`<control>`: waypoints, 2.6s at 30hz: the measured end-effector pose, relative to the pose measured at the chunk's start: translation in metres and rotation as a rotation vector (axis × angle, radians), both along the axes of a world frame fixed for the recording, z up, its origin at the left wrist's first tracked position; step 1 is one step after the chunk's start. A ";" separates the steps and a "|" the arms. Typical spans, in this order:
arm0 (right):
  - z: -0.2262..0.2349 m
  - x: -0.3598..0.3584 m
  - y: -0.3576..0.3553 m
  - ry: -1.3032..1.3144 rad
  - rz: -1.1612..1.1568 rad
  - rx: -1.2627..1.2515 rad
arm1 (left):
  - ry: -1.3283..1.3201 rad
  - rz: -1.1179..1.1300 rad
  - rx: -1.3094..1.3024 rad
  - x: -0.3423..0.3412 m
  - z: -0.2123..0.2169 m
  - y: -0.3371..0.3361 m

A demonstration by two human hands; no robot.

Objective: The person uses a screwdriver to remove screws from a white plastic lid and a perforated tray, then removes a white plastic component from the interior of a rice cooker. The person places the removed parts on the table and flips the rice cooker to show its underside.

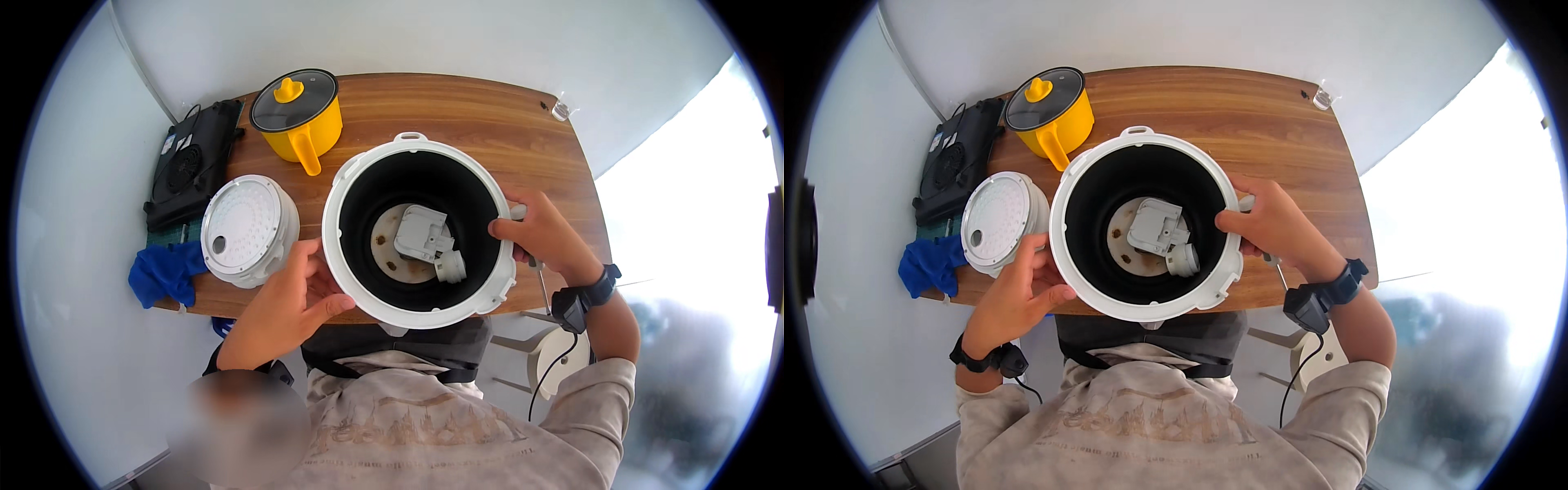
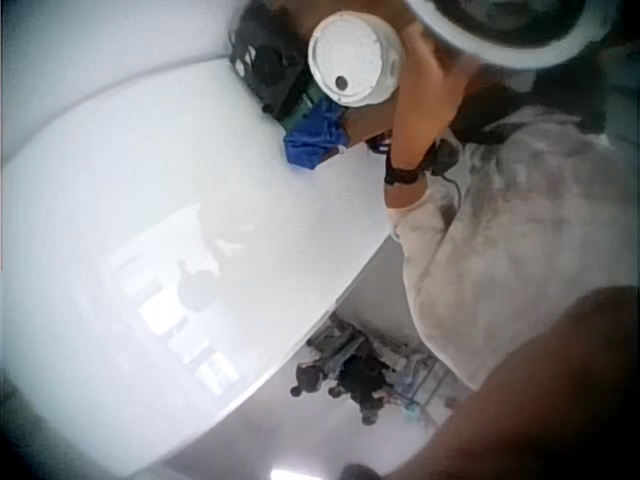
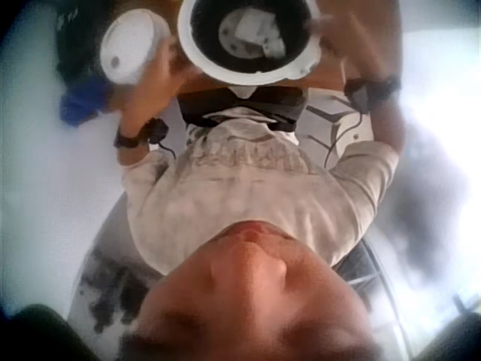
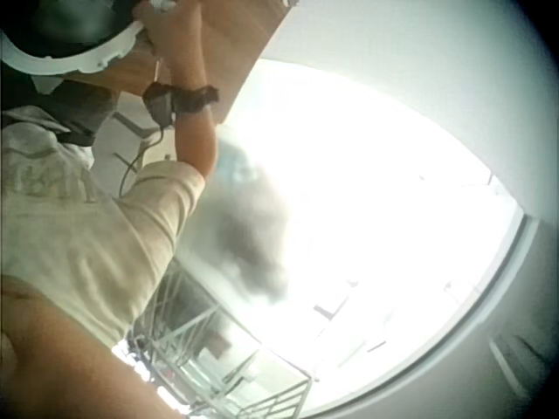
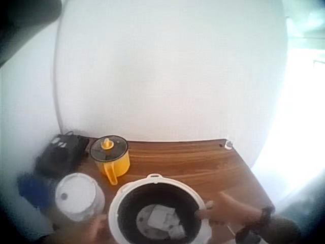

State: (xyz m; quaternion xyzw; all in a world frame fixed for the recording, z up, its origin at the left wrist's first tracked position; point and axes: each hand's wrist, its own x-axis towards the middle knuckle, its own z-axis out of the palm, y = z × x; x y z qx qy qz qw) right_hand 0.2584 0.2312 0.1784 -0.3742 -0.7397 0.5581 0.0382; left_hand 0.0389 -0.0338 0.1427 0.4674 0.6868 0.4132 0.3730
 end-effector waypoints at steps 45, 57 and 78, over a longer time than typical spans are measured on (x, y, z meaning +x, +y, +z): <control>-0.011 -0.005 0.018 0.026 0.157 -0.072 | 0.824 -1.149 -0.230 -0.025 0.026 0.124; -0.012 -0.003 0.015 0.045 0.146 -0.088 | 0.875 -1.051 -0.154 -0.024 0.021 0.120; -0.020 0.001 0.014 0.087 0.146 -0.107 | 0.674 -0.749 -0.059 -0.028 0.050 0.132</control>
